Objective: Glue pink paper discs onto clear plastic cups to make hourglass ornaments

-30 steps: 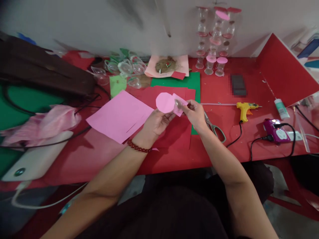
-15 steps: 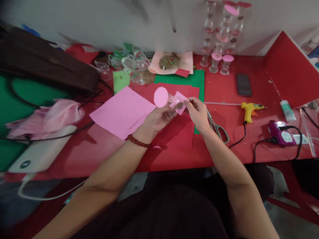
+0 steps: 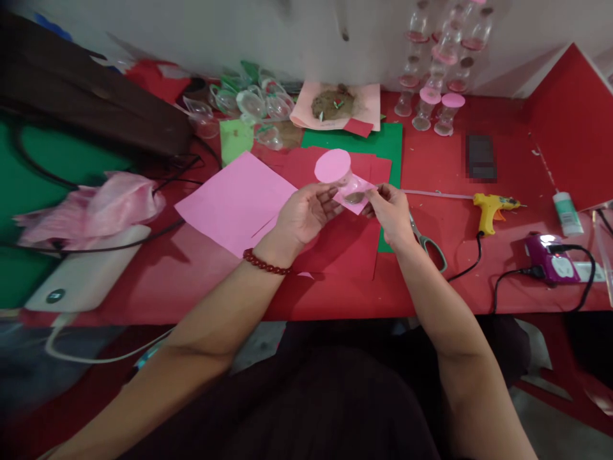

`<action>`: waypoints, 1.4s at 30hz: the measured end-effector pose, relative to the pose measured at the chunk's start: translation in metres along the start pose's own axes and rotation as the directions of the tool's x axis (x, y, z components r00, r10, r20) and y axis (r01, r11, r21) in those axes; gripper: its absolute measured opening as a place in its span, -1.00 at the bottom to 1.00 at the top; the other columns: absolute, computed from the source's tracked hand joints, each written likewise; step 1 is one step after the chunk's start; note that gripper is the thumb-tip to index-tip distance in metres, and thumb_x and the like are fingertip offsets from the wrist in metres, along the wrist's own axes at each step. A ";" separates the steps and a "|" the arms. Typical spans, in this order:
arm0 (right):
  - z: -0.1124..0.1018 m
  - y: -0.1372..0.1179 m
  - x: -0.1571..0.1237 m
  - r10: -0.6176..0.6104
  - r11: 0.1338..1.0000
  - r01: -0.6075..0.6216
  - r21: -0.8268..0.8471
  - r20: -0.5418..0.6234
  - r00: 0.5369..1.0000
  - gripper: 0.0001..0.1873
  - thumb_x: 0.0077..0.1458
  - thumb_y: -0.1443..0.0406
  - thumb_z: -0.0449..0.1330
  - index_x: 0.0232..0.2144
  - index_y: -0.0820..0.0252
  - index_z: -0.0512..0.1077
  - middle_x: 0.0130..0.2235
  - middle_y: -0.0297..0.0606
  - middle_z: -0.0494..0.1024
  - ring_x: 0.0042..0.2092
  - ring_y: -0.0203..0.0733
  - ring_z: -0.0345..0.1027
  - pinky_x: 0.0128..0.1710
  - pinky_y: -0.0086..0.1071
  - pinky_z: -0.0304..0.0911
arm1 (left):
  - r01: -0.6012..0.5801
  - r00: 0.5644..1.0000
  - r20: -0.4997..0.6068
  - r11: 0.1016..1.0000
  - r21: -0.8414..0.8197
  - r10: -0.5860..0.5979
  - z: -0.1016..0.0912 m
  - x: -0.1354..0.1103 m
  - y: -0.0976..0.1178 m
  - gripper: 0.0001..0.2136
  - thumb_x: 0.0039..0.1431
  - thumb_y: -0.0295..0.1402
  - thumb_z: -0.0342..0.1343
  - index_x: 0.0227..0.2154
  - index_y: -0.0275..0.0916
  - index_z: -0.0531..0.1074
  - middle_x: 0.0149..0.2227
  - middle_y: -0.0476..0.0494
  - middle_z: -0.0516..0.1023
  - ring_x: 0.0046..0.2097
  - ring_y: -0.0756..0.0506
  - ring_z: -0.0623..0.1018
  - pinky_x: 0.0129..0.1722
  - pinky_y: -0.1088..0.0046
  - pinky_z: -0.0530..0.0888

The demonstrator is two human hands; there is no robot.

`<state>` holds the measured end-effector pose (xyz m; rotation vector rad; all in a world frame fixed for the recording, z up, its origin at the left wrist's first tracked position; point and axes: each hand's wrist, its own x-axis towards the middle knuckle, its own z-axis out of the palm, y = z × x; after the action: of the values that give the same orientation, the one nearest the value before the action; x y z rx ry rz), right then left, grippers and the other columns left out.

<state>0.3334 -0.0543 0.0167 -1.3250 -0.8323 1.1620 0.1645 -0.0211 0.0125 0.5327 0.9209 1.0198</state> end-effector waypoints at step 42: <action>0.004 -0.007 -0.006 -0.017 0.996 0.020 -0.091 0.031 0.999 -0.82 0.16 0.27 0.28 -0.47 0.09 0.41 -0.56 -0.50 0.46 -0.51 -0.40 0.39 -0.45 -0.51 0.27 | 0.071 0.990 0.129 0.996 -0.055 -0.063 0.001 0.002 -0.013 -0.77 -0.06 -0.68 0.24 -0.34 -0.30 0.59 -0.37 -0.09 0.68 -0.34 -0.01 0.65 -0.05 0.40 0.64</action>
<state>0.3294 -0.0582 0.0253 -1.3744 -0.9275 1.1434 0.1722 -0.0249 0.0018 0.5074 0.7884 0.9387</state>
